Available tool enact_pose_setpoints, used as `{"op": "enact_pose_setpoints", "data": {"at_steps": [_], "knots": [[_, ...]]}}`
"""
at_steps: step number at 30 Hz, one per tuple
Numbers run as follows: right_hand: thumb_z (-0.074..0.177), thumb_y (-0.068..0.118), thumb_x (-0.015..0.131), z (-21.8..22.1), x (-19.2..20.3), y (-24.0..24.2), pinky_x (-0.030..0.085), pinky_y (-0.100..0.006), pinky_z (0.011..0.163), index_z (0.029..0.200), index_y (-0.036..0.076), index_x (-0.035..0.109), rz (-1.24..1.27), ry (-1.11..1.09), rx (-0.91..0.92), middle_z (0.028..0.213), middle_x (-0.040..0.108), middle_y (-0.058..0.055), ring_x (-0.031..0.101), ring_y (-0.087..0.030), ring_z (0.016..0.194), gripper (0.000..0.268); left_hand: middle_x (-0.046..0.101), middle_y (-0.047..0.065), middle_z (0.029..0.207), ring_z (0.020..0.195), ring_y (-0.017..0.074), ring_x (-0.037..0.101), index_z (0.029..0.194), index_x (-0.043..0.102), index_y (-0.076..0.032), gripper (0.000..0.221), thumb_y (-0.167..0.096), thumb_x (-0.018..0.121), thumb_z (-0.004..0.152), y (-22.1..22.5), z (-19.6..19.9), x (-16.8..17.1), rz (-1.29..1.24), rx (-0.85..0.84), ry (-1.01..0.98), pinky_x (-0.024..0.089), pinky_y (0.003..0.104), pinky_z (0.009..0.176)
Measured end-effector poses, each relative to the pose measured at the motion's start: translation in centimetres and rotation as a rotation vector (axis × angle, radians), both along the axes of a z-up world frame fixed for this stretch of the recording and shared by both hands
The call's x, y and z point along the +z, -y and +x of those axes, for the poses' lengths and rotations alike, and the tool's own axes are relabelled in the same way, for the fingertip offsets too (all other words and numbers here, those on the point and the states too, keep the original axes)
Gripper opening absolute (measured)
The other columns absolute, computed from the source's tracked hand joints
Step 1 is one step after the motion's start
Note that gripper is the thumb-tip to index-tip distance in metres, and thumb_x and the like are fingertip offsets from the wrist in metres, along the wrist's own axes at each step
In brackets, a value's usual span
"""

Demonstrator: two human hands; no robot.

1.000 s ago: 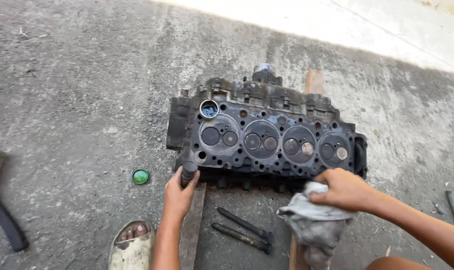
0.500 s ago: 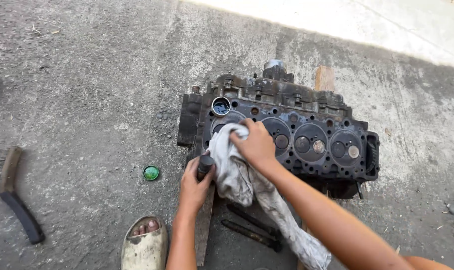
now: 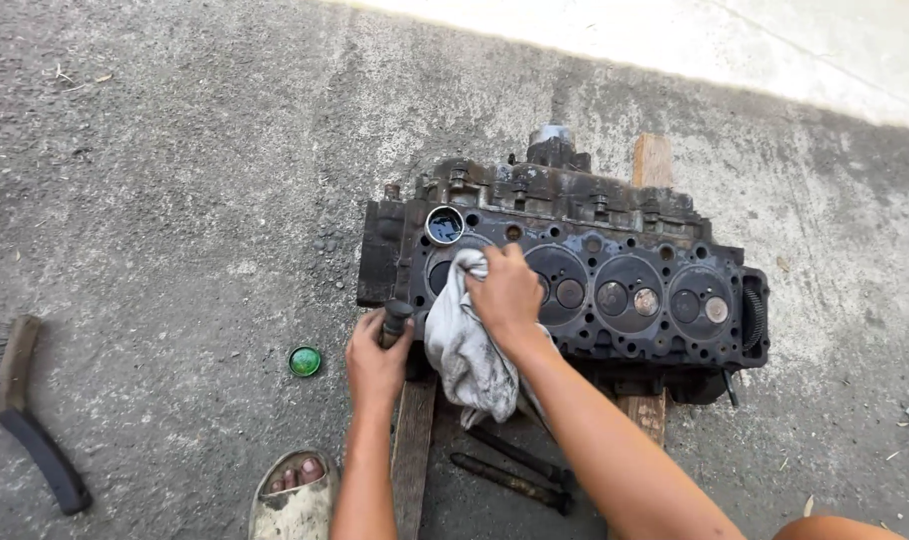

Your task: Lapping engine valves on a cylinder head using a manual tool and cleaning with a cloth

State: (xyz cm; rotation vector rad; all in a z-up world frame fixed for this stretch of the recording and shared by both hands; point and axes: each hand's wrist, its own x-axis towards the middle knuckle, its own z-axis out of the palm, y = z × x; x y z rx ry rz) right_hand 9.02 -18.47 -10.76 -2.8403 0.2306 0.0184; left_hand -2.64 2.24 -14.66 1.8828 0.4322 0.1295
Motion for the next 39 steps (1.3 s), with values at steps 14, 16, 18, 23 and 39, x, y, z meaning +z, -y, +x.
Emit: {"op": "enact_pose_setpoints", "data": {"at_steps": [14, 16, 18, 23, 39], "knots": [[0.088, 0.025, 0.077, -1.9, 1.0, -2.6, 0.067, -0.068, 0.081, 0.110, 0.014, 0.080, 0.068, 0.092, 0.113, 0.113, 0.072, -0.010, 0.078, -0.055, 0.093, 0.025, 0.083, 0.005, 0.128, 0.125, 0.0414, 0.075, 0.121, 0.089, -0.019, 0.038, -0.027, 0.093, 0.084, 0.7, -0.5, -2.9, 0.003, 0.068, -0.051, 0.060, 0.056, 0.108], [0.091, 0.024, 0.074, -2.1, 0.5, -3.3, 0.067, -0.066, 0.082, 0.108, 0.015, 0.081, 0.083, 0.091, 0.147, 0.112, 0.073, -0.009, 0.079, -0.053, 0.096, 0.020, 0.083, 0.003, 0.128, 0.124, 0.0406, 0.076, 0.121, 0.089, -0.020, 0.037, -0.028, 0.093, 0.085, 0.6, 0.2, -3.1, -0.001, 0.071, -0.042, 0.060, 0.056, 0.108], [0.084, 0.033, 0.078, -3.5, 0.8, -3.6, 0.068, -0.064, 0.085, 0.112, 0.026, 0.079, 0.108, 0.002, 0.226, 0.115, 0.072, 0.002, 0.079, -0.048, 0.100, 0.029, 0.083, 0.005, 0.126, 0.124, 0.0420, 0.075, 0.120, 0.089, -0.020, 0.037, -0.023, 0.093, 0.082, 0.8, 0.1, -3.9, -0.001, 0.082, -0.021, 0.061, 0.057, 0.106], [0.085, 0.024, 0.082, -1.1, 0.5, -1.5, 0.068, -0.065, 0.080, 0.116, 0.018, 0.078, 0.040, 0.173, 0.183, 0.114, 0.071, -0.007, 0.079, -0.051, 0.092, 0.032, 0.083, 0.005, 0.126, 0.124, 0.0409, 0.076, 0.121, 0.089, -0.017, 0.036, -0.027, 0.093, 0.087, 0.8, -0.2, -2.5, -0.032, 0.082, -0.065, 0.061, 0.055, 0.107], [0.084, 0.021, 0.080, -3.3, 1.7, -2.9, 0.067, -0.064, 0.077, 0.108, 0.023, 0.076, 0.063, 0.124, 0.392, 0.108, 0.070, -0.004, 0.079, -0.045, 0.097, 0.024, 0.081, 0.006, 0.126, 0.125, 0.0412, 0.075, 0.125, 0.088, -0.020, 0.037, -0.025, 0.092, 0.088, 1.6, -0.7, -1.4, 0.010, 0.083, 0.009, 0.061, 0.056, 0.107]]}}
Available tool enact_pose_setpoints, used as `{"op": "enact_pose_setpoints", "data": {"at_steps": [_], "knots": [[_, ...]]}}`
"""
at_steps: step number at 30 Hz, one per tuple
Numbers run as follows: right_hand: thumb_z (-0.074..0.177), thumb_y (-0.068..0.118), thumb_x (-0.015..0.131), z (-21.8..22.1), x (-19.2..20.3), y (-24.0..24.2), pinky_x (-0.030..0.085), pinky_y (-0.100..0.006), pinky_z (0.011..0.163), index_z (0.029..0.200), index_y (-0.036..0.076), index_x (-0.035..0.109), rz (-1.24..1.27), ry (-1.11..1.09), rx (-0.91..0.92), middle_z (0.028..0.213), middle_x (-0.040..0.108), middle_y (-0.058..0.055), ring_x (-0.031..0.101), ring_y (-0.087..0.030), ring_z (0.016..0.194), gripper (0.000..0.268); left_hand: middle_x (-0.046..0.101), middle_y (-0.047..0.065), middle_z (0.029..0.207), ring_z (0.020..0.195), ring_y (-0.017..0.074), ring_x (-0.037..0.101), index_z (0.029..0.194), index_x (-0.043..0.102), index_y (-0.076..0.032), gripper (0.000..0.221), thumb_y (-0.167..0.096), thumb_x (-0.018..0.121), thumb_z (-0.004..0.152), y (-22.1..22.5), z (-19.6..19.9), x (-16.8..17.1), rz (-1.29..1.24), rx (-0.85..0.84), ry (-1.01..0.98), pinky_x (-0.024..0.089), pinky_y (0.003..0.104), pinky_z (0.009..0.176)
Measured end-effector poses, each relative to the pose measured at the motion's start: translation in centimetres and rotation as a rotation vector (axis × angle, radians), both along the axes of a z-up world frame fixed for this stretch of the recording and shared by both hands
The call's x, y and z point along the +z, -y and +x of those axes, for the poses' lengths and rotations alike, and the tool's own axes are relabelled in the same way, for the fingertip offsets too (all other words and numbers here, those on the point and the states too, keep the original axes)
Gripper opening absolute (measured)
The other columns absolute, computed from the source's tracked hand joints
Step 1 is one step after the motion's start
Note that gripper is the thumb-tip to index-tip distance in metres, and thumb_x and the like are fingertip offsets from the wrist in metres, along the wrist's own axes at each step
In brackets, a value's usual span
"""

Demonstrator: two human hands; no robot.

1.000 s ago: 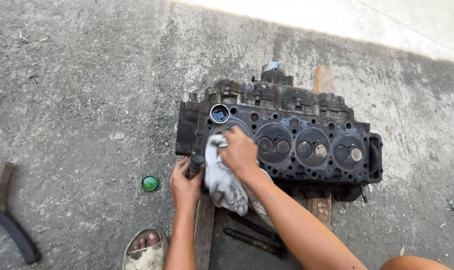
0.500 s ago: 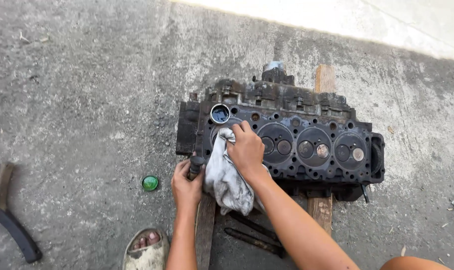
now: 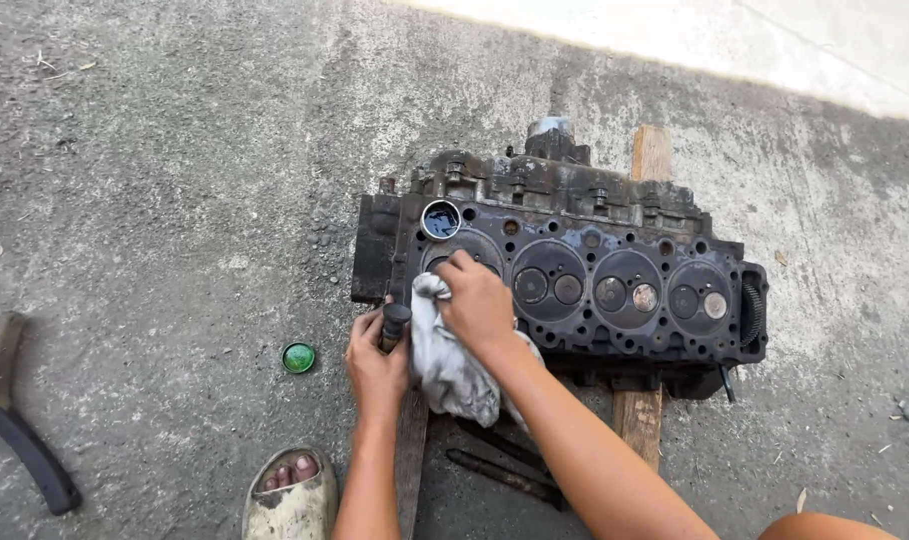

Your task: Lapping engine valves on a cylinder head using a manual tool and cleaning with a cloth

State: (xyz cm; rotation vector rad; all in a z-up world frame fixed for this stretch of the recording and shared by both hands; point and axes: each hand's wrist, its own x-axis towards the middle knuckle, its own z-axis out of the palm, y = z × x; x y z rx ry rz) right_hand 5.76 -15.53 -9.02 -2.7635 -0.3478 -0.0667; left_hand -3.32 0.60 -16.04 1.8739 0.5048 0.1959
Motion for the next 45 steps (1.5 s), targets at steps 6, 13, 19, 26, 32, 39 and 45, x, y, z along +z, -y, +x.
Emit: {"op": "enact_pose_setpoints", "data": {"at_steps": [6, 13, 19, 26, 32, 39, 45], "knots": [[0.084, 0.030, 0.082, 2.0, 0.7, 1.1, 0.068, -0.063, 0.079, 0.117, 0.022, 0.072, -0.087, 0.043, -0.177, 0.113, 0.068, -0.004, 0.080, -0.046, 0.090, 0.036, 0.082, 0.005, 0.126, 0.124, 0.0408, 0.076, 0.125, 0.088, -0.019, 0.037, -0.022, 0.091, 0.089, -0.1, 0.1, 0.6, 0.004, -0.011, 0.001, 0.061, 0.056, 0.108], [0.089, 0.024, 0.082, 0.7, -2.8, 1.6, 0.067, -0.064, 0.075, 0.113, 0.023, 0.076, -0.001, 0.006, 0.032, 0.111, 0.070, -0.005, 0.081, -0.048, 0.093, 0.025, 0.082, 0.004, 0.123, 0.122, 0.0389, 0.077, 0.123, 0.089, -0.021, 0.035, -0.026, 0.094, 0.089, 0.1, -0.1, -0.4, 0.012, 0.010, 0.018, 0.062, 0.055, 0.106], [0.088, 0.034, 0.083, 2.0, -2.8, 5.3, 0.068, -0.065, 0.089, 0.127, 0.030, 0.075, -0.116, -0.118, -0.216, 0.125, 0.070, -0.003, 0.082, -0.050, 0.100, 0.040, 0.082, 0.005, 0.127, 0.125, 0.0401, 0.076, 0.128, 0.088, -0.019, 0.042, -0.019, 0.093, 0.086, -0.4, 0.0, 1.1, 0.015, -0.004, 0.008, 0.060, 0.054, 0.109], [0.085, 0.045, 0.084, 0.6, 0.8, 7.1, 0.066, -0.067, 0.094, 0.128, 0.037, 0.077, -0.069, -0.209, -0.446, 0.133, 0.071, 0.002, 0.080, -0.052, 0.106, 0.044, 0.080, 0.006, 0.140, 0.137, 0.0400, 0.070, 0.142, 0.082, -0.025, 0.055, -0.015, 0.089, 0.088, -1.0, -1.6, 3.1, 0.095, -0.104, 0.017, 0.057, 0.056, 0.116], [0.079, 0.024, 0.089, -4.1, 4.2, 1.3, 0.064, -0.060, 0.094, 0.117, 0.021, 0.086, 0.372, -0.182, 0.026, 0.116, 0.080, -0.012, 0.078, -0.050, 0.111, 0.039, 0.073, -0.011, 0.140, 0.115, 0.0419, 0.079, 0.127, 0.082, -0.030, 0.034, -0.024, 0.076, 0.094, -1.7, -3.8, 3.7, 0.326, -0.174, -0.171, 0.064, 0.064, 0.101], [0.083, 0.021, 0.081, -7.6, 7.2, 1.7, 0.062, -0.066, 0.091, 0.119, 0.020, 0.081, 0.341, -0.389, 0.295, 0.121, 0.080, -0.010, 0.074, -0.050, 0.118, 0.036, 0.074, -0.017, 0.127, 0.105, 0.0422, 0.081, 0.127, 0.073, -0.041, 0.036, -0.027, 0.062, 0.096, -0.8, -4.8, 2.3, 0.437, -0.310, -0.291, 0.065, 0.064, 0.096], [0.078, 0.015, 0.086, -6.0, 4.2, 6.2, 0.062, -0.053, 0.098, 0.113, 0.009, 0.087, 0.534, -0.252, 0.175, 0.112, 0.084, -0.016, 0.079, -0.043, 0.113, 0.036, 0.076, -0.015, 0.121, 0.099, 0.0473, 0.079, 0.124, 0.078, -0.032, 0.036, -0.019, 0.062, 0.094, 0.7, -4.9, 4.6, 0.396, -0.376, -0.185, 0.065, 0.066, 0.086]]}}
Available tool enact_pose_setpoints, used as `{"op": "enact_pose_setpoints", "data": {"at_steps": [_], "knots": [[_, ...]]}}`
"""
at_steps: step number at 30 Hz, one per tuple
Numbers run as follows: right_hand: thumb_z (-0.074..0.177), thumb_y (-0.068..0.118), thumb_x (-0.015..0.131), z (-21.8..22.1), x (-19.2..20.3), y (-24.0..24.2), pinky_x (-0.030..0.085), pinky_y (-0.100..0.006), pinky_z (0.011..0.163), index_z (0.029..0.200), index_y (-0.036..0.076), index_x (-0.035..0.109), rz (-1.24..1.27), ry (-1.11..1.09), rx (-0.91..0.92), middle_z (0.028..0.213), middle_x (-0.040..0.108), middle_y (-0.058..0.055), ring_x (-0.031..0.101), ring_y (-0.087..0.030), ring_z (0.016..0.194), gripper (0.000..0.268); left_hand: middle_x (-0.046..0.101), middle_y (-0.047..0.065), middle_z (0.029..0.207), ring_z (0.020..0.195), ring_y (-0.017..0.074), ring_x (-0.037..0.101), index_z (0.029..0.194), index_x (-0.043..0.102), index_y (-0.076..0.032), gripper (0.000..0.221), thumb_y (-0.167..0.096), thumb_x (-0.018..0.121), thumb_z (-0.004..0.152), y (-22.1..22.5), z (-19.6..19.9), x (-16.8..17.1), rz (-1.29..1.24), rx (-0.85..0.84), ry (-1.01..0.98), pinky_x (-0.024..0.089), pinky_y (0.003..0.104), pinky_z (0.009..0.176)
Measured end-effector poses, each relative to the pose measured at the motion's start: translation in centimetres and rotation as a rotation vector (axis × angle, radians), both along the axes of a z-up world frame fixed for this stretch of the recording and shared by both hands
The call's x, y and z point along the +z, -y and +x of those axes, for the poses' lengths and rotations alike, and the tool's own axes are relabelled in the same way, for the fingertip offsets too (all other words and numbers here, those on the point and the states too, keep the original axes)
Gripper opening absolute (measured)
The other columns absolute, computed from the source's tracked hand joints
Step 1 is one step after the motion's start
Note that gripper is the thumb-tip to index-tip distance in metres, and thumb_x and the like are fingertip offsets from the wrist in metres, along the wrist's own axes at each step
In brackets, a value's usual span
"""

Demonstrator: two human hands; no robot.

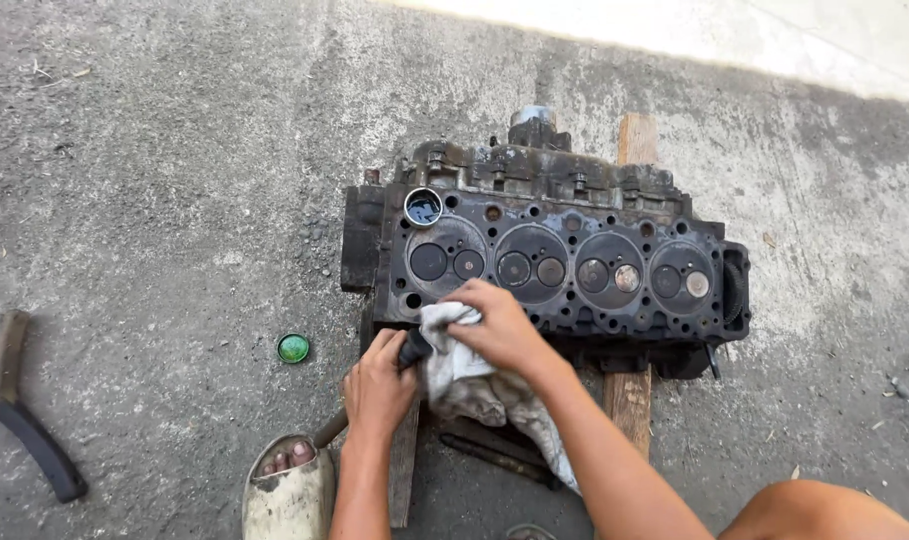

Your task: Lapping engine valves on a cylinder head using a manual tool and cleaning with a cloth

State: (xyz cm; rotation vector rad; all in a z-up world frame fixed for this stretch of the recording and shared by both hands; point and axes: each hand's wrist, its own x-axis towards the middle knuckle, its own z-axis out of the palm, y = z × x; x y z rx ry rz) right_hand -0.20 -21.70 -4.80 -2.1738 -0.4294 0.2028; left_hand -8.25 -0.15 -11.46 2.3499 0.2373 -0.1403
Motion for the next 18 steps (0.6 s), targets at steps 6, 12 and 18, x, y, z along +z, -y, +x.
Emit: {"op": "enact_pose_setpoints", "data": {"at_steps": [6, 12, 18], "knots": [[0.076, 0.014, 0.087, -3.9, 0.8, -2.3, 0.063, -0.049, 0.097, 0.111, 0.008, 0.086, 0.130, -0.083, 0.008, 0.109, 0.085, -0.014, 0.082, -0.040, 0.111, 0.036, 0.075, -0.020, 0.124, 0.104, 0.0464, 0.079, 0.122, 0.075, -0.038, 0.037, -0.024, 0.062, 0.091, -0.1, 0.4, 0.1, 0.039, 0.012, -0.097, 0.065, 0.067, 0.096], [0.078, 0.024, 0.090, -2.0, -0.3, 1.4, 0.062, -0.045, 0.098, 0.112, 0.018, 0.089, 0.060, -0.144, -0.171, 0.109, 0.087, -0.007, 0.082, -0.032, 0.112, 0.034, 0.079, -0.013, 0.124, 0.112, 0.0458, 0.077, 0.123, 0.080, -0.031, 0.039, -0.016, 0.062, 0.092, 0.5, 0.2, 3.3, -0.114, -0.072, -0.075, 0.064, 0.067, 0.092], [0.075, 0.016, 0.090, -5.4, 0.5, -0.4, 0.062, -0.047, 0.098, 0.110, 0.014, 0.089, 0.200, -0.115, -0.063, 0.108, 0.087, -0.011, 0.083, -0.033, 0.112, 0.035, 0.081, -0.013, 0.128, 0.119, 0.0440, 0.077, 0.126, 0.082, -0.033, 0.046, -0.016, 0.060, 0.089, 0.2, 0.6, 3.2, -0.129, -0.128, -0.145, 0.062, 0.065, 0.097]]}}
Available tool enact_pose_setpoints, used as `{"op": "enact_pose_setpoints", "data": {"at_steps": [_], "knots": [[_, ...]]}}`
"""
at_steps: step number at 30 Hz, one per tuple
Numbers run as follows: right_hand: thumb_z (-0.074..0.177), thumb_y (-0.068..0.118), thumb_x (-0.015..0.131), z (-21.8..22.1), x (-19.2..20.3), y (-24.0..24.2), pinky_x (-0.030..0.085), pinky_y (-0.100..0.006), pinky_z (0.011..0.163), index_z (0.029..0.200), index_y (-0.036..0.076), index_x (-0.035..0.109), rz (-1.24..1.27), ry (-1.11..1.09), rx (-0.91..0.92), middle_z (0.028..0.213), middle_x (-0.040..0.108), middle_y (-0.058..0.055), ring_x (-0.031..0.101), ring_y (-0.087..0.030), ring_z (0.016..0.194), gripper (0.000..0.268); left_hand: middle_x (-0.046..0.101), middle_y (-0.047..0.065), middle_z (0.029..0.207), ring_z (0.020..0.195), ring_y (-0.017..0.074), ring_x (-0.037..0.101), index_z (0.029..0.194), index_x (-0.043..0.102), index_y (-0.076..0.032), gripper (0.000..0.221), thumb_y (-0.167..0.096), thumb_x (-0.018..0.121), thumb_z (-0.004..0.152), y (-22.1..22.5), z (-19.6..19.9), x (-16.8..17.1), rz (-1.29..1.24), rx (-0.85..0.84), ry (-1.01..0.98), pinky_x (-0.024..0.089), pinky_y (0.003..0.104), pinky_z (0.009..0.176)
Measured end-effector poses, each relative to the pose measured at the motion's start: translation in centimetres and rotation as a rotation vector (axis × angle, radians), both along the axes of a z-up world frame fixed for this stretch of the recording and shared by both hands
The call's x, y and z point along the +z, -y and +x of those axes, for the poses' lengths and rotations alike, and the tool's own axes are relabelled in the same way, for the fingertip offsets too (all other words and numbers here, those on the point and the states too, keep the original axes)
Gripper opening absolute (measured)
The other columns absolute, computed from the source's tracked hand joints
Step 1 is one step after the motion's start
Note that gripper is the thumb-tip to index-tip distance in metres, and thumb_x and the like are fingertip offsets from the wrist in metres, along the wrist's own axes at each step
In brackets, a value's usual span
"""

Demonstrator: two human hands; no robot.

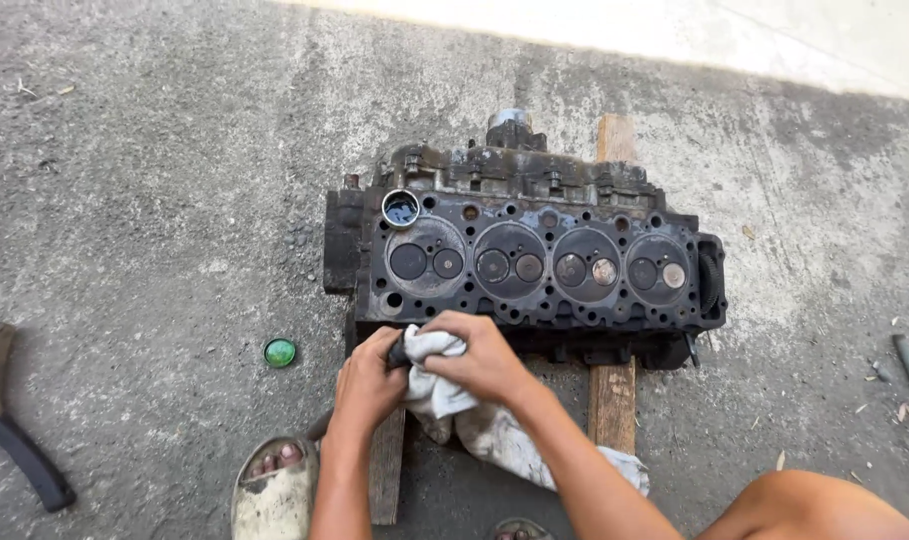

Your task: Lapping engine valves on a cylinder head using a manual tool and cleaning with a cloth

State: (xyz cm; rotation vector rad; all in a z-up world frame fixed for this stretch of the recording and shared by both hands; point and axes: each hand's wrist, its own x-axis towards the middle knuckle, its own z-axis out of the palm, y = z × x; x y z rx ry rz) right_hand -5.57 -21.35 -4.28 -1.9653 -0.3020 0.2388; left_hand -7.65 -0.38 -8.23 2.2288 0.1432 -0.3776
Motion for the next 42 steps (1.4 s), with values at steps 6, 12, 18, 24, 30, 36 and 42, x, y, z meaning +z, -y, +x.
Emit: {"op": "enact_pose_setpoints", "data": {"at_steps": [6, 12, 18, 24, 30, 36, 42], "knots": [[0.076, 0.018, 0.087, 0.5, 5.1, 0.6, 0.063, -0.053, 0.096, 0.108, 0.015, 0.089, -0.230, 0.043, -0.005, 0.110, 0.086, -0.011, 0.080, -0.043, 0.111, 0.033, 0.085, 0.013, 0.113, 0.113, 0.0540, 0.075, 0.108, 0.084, -0.011, 0.033, -0.004, 0.064, 0.083, 1.0, -1.0, -3.1, -0.237, -0.061, 0.037, 0.056, 0.062, 0.086], [0.079, 0.046, 0.087, 0.6, 3.2, 1.2, 0.064, -0.058, 0.095, 0.113, 0.030, 0.088, -0.560, -0.020, 0.059, 0.115, 0.085, 0.001, 0.079, -0.044, 0.109, 0.038, 0.087, 0.011, 0.100, 0.100, 0.0444, 0.080, 0.101, 0.086, -0.012, 0.033, -0.002, 0.065, 0.078, 0.6, -1.0, -1.9, -0.303, -0.032, 0.024, 0.058, 0.052, 0.084], [0.079, 0.025, 0.084, 1.2, 2.4, 3.1, 0.063, -0.051, 0.097, 0.115, 0.022, 0.089, -0.293, 0.004, -0.116, 0.111, 0.086, -0.009, 0.080, -0.040, 0.116, 0.037, 0.085, 0.017, 0.105, 0.106, 0.0565, 0.075, 0.113, 0.086, -0.019, 0.033, -0.013, 0.067, 0.088, 1.4, 0.2, 1.0, -0.165, -0.020, -0.065, 0.057, 0.063, 0.090], [0.079, 0.013, 0.079, -0.8, 0.1, 1.7, 0.061, -0.052, 0.099, 0.116, 0.009, 0.088, -0.046, -0.069, -0.055, 0.112, 0.087, -0.017, 0.082, -0.040, 0.113, 0.039, 0.087, -0.001, 0.122, 0.112, 0.0498, 0.078, 0.129, 0.085, -0.033, 0.045, -0.017, 0.064, 0.093, 1.2, 1.1, 1.3, -0.026, -0.066, -0.114, 0.059, 0.059, 0.099], [0.083, 0.019, 0.078, 2.1, 0.0, 3.0, 0.060, -0.048, 0.101, 0.119, 0.017, 0.090, -0.091, -0.172, -0.208, 0.115, 0.089, -0.010, 0.081, -0.033, 0.117, 0.038, 0.086, 0.002, 0.125, 0.119, 0.0509, 0.076, 0.130, 0.085, -0.030, 0.046, -0.017, 0.060, 0.094, 1.7, 1.1, 2.3, -0.067, -0.023, -0.102, 0.059, 0.065, 0.103], [0.084, 0.025, 0.079, 1.8, 1.0, 0.1, 0.061, -0.052, 0.100, 0.113, 0.018, 0.091, -0.168, -0.271, -0.016, 0.111, 0.090, -0.012, 0.081, -0.040, 0.117, 0.032, 0.082, -0.001, 0.138, 0.125, 0.0462, 0.077, 0.144, 0.078, -0.030, 0.050, -0.023, 0.059, 0.098, 0.7, 1.5, 0.9, 0.038, 0.031, -0.182, 0.058, 0.063, 0.111], [0.086, 0.040, 0.080, 7.4, 0.4, -0.5, 0.063, -0.052, 0.097, 0.117, 0.025, 0.091, -0.352, -0.215, -0.606, 0.111, 0.088, -0.009, 0.081, -0.040, 0.114, 0.036, 0.079, 0.022, 0.131, 0.117, 0.0551, 0.074, 0.149, 0.073, -0.003, 0.055, -0.012, 0.068, 0.094, -1.0, 1.3, -1.6, -0.027, 0.320, 0.097, 0.059, 0.071, 0.098]]}}
